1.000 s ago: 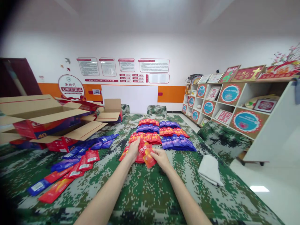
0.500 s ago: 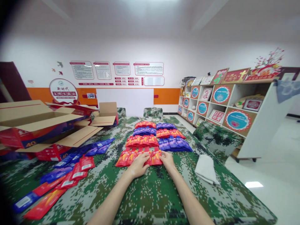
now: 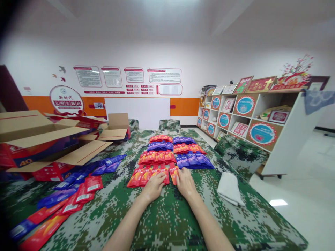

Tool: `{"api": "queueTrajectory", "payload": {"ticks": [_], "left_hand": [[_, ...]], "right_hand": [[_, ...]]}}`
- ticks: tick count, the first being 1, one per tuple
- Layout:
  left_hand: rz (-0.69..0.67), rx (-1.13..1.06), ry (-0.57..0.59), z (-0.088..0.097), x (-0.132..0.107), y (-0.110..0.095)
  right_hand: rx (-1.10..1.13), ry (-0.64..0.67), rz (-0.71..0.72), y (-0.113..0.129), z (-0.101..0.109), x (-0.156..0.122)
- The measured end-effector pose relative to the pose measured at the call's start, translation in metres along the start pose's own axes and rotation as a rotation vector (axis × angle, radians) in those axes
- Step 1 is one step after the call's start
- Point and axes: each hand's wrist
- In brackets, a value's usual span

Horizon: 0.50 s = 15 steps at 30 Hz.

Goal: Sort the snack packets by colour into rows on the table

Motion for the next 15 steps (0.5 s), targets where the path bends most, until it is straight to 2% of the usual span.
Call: {"api": "queueTrajectory", "payload": {"ticks": [2,5,15], "left_hand": [[0.008,-0.006,-0.002,0.001,0.000,0.000],[0.021,-0.012,0.003,0.002,0.001,-0.001],[0.070,-0.037,0.005,0.003,0.001,-0.002]], "right_hand": [[0.019,-0.016,0.065,0.001,-0.004,-0.004],[0.078,0.031,0.133,0.004,-0.009,-0.009],[0.008,0.106,0.148,0.032,0.003,-0.006]]}}
Point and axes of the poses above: each hand's wrist, its own x-axis towards the middle knuckle, its own z-axis out of the back of the hand, y = z × x, and after that the axes turned 11 degrees about -y, right-handed
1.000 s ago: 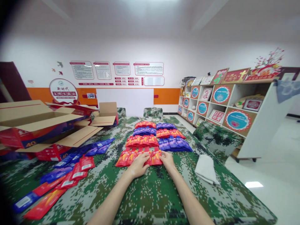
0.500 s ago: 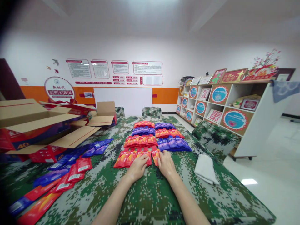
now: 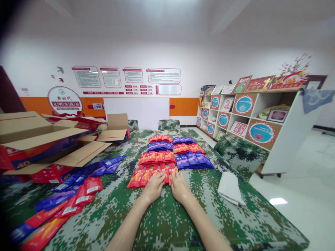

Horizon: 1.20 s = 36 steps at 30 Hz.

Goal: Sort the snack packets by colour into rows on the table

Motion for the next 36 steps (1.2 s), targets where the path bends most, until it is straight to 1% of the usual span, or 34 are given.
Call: {"api": "queueTrajectory", "payload": {"ticks": [8,15,21,25,27,29,31,33,35,36], "left_hand": [[-0.047,0.056,0.029,0.003,-0.002,-0.002],[-0.054,0.081,0.049,0.006,-0.001,-0.004],[-0.043,0.091,0.069,0.009,0.000,-0.007],[-0.050,0.108,0.068,0.010,-0.001,-0.007],[-0.067,0.129,0.054,0.010,-0.003,-0.007],[-0.088,0.143,0.048,0.012,-0.006,-0.009],[-0.101,0.131,0.012,0.016,-0.007,-0.009],[-0.094,0.111,-0.020,0.027,-0.006,-0.009],[-0.062,0.114,-0.059,0.045,-0.005,-0.005],[-0.039,0.129,-0.085,0.058,-0.005,0.000]], "right_hand": [[-0.029,-0.041,0.043,-0.004,-0.014,0.001],[-0.012,-0.047,0.063,-0.004,-0.017,0.000],[0.031,-0.078,0.067,-0.009,-0.022,-0.001],[0.018,-0.084,0.102,-0.015,-0.033,-0.002],[0.012,-0.112,0.124,-0.021,-0.042,-0.004],[0.015,-0.170,0.140,-0.029,-0.051,-0.005],[0.043,-0.234,0.158,-0.035,-0.057,-0.003],[0.091,-0.274,0.188,-0.034,-0.057,0.004],[0.159,-0.280,0.215,-0.024,-0.052,0.015],[0.197,-0.269,0.220,-0.014,-0.048,0.022]]}}
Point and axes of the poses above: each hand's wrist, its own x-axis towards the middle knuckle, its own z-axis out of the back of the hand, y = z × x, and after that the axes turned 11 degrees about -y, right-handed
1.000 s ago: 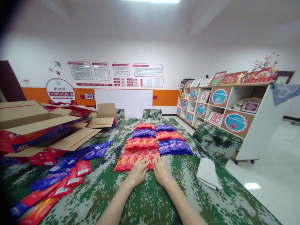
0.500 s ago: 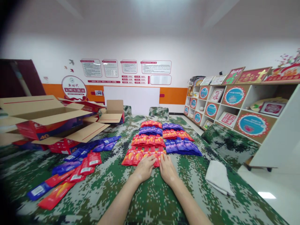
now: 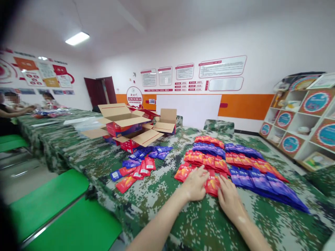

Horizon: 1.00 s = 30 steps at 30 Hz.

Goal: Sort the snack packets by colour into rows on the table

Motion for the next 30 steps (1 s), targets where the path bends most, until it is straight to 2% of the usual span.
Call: {"api": "queueTrajectory", "payload": {"ticks": [2,4,7,10,12,16,21,25,30], "left_hand": [[0.062,0.059,-0.056,0.029,-0.001,0.019],[0.155,0.151,-0.095,0.060,-0.007,0.046],[0.393,0.313,-0.067,0.104,-0.029,0.095],[0.667,0.451,-0.021,0.136,-0.061,0.141],[0.820,0.464,0.013,0.148,-0.080,0.165],[0.875,0.436,0.041,0.155,-0.100,0.193],[0.861,0.355,0.016,0.149,-0.101,0.207],[0.859,0.269,-0.053,0.147,-0.097,0.207],[0.841,0.150,-0.172,0.147,-0.087,0.192]], "right_hand": [[0.084,0.039,-0.023,0.025,-0.006,0.022],[0.172,0.093,-0.061,0.058,-0.020,0.046],[0.316,0.213,-0.076,0.117,-0.053,0.080],[0.384,0.346,-0.127,0.175,-0.087,0.105],[0.416,0.390,-0.131,0.207,-0.105,0.117],[0.475,0.489,-0.130,0.251,-0.126,0.133],[0.324,0.487,-0.160,0.271,-0.136,0.140],[0.296,0.468,-0.122,0.275,-0.135,0.145],[0.233,0.454,-0.089,0.284,-0.130,0.154]]}}
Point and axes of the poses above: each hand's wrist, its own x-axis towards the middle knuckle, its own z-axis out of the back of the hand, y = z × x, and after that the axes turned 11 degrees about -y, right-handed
